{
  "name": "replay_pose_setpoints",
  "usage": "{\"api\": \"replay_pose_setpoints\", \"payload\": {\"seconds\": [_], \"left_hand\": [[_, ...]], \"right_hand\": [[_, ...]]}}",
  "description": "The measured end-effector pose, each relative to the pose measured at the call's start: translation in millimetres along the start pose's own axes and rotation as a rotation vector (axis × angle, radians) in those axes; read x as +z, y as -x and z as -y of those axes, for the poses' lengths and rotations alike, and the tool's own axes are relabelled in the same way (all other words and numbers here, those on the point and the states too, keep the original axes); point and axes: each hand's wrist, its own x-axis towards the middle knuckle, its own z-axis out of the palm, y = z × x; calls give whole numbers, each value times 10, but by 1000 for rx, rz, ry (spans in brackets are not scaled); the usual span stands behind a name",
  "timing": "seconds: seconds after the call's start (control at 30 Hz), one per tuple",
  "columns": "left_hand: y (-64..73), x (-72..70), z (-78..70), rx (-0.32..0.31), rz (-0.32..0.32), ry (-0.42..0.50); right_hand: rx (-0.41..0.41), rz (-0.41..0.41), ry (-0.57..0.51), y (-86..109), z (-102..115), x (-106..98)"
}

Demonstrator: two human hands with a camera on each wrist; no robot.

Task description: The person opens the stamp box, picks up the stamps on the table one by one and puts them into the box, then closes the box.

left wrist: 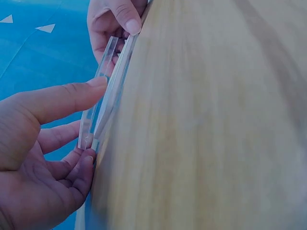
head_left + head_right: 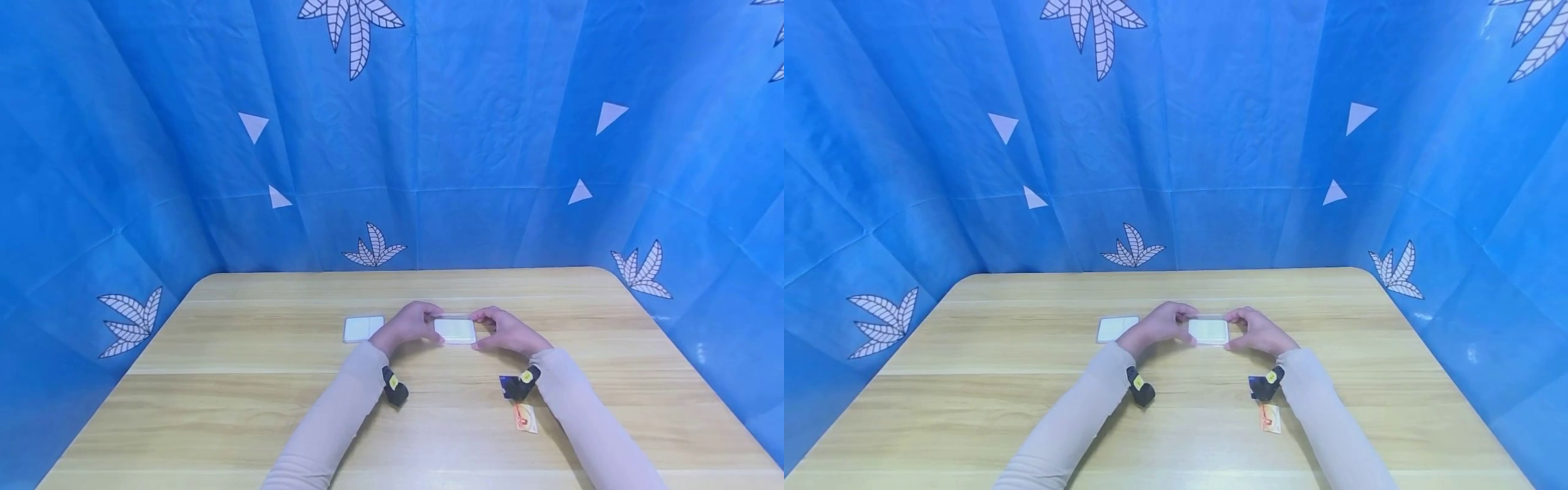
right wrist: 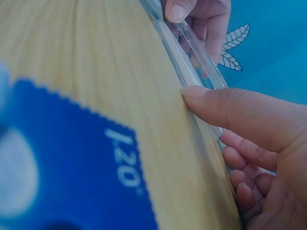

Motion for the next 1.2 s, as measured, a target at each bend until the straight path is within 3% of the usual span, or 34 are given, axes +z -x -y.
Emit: {"api": "replay_pose_setpoints", "payload": {"seconds": [0.2, 0.5, 0.73, 1.2], "left_hand": [[-27, 6, 49, -4, -44, 41], [-88, 47, 114, 1, -153, 133], [-95, 39, 112, -38, -247, 218], [-223, 100, 147, -61, -367, 403]], "right_hand": [[54, -8, -20, -9, 11, -1], [66, -9, -8, 4, 41, 1], [74, -8, 2, 7, 28, -4], [69, -23, -8, 10, 1, 22]]}}
